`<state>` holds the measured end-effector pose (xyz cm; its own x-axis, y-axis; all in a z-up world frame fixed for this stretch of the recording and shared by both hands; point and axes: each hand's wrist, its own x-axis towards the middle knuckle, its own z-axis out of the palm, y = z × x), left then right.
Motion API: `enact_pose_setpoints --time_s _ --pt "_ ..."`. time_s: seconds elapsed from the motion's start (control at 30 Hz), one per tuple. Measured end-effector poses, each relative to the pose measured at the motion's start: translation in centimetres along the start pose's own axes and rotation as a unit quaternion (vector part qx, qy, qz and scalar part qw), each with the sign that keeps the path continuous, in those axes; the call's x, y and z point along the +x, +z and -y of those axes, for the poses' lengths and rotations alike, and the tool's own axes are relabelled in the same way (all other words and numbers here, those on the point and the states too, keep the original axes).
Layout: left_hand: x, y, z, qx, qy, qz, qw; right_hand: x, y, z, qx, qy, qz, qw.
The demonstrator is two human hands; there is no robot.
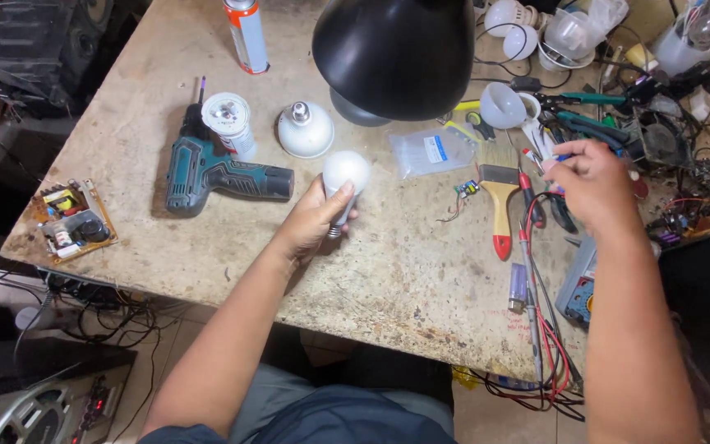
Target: Diagnosing and testing an LED bulb using a multimeter and marking it with a pen
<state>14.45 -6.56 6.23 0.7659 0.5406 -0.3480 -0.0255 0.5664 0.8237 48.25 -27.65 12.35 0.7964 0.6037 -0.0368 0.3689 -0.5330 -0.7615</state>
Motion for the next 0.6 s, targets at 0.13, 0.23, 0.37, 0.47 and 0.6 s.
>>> enact_pose_setpoints --time_s 0.13,0.23,0.37,0.47,0.6 --pt "0.8 -1.2 2.4 -0.091 0.003 0.074 0.993 -7.7 3.0 1.3 0.188 0.024 0.077 0.979" --pt "-0.4 -0.2 2.7 -0.090 0.024 0.053 0.994 -10.8 6.2 -1.0 0.338 0.009 0.068 0.939" --pt "-1.9 0.3 2.4 -0.087 -0.010 0.057 0.995 -12.5 8.8 -2.8 0.420 0.039 0.103 0.901" --pt "-2.4 0.2 2.9 -0.096 -0.026 0.049 0.994 -13.3 9.9 -2.9 0.423 0.040 0.125 0.897" --pt "-2.3 -0.7 3.7 -0.122 -0.036 0.073 0.989 -14.2 11.3 -2.3 0.424 0.049 0.145 0.892"
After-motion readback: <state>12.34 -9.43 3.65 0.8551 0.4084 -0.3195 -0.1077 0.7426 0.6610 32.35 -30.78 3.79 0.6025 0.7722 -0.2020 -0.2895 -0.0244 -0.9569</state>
